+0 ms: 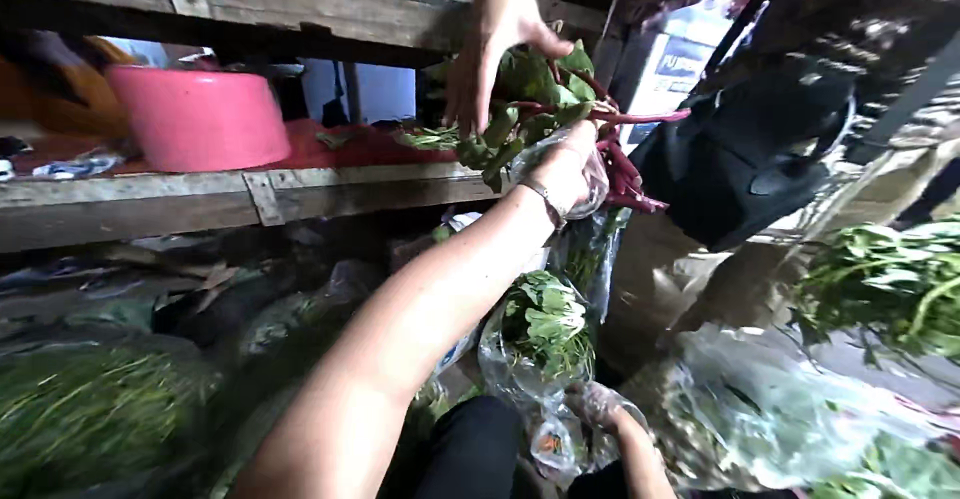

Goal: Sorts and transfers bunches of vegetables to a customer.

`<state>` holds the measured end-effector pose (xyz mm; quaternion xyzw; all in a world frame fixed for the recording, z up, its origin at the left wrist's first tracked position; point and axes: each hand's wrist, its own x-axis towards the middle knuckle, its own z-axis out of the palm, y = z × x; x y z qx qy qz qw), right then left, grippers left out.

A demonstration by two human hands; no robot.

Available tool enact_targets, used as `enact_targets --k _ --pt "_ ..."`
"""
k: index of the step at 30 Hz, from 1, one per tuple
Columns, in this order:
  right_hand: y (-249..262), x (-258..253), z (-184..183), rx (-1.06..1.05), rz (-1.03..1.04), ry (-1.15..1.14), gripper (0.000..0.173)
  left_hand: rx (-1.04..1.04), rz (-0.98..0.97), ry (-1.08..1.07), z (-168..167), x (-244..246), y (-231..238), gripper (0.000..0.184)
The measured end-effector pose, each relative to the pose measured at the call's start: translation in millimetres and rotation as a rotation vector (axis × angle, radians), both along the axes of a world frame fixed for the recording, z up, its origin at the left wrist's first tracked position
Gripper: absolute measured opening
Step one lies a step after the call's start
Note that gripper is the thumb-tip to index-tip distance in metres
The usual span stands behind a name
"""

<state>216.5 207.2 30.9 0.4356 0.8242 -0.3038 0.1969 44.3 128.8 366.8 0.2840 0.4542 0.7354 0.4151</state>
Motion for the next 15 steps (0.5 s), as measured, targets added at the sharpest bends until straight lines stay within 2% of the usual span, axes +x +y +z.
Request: enact_targets --k 4,8,11,13,15 --pt "13.4 4.2 -18.7 0.028 0.002 0.053 0.044 -0.001 -0.006 0.067 3.9 23.0 11.5 0.035" --pt "9.5 4.8 -6.8 0.015 -0.008 0.05 0.045 -0.018 -0.056 -0.003 5.3 39.8 19.7 0.034" --pt "15.0 7.4 -13.4 0.037 -0.007 0.044 0.044 0.001 -0.065 -0.021 5.9 50.9 34.6 0.031" --pt "15.1 7.2 -11.9 0.033 -0.017 0.024 0.045 0.047 -0.08 0.107 7.9 62.8 47.2 0.026" --pt "10.9 5.5 -5.8 0.014 -0.029 -0.004 0.045 0.098 -0.113 0.285 11.4 77.1 55.1 0.034"
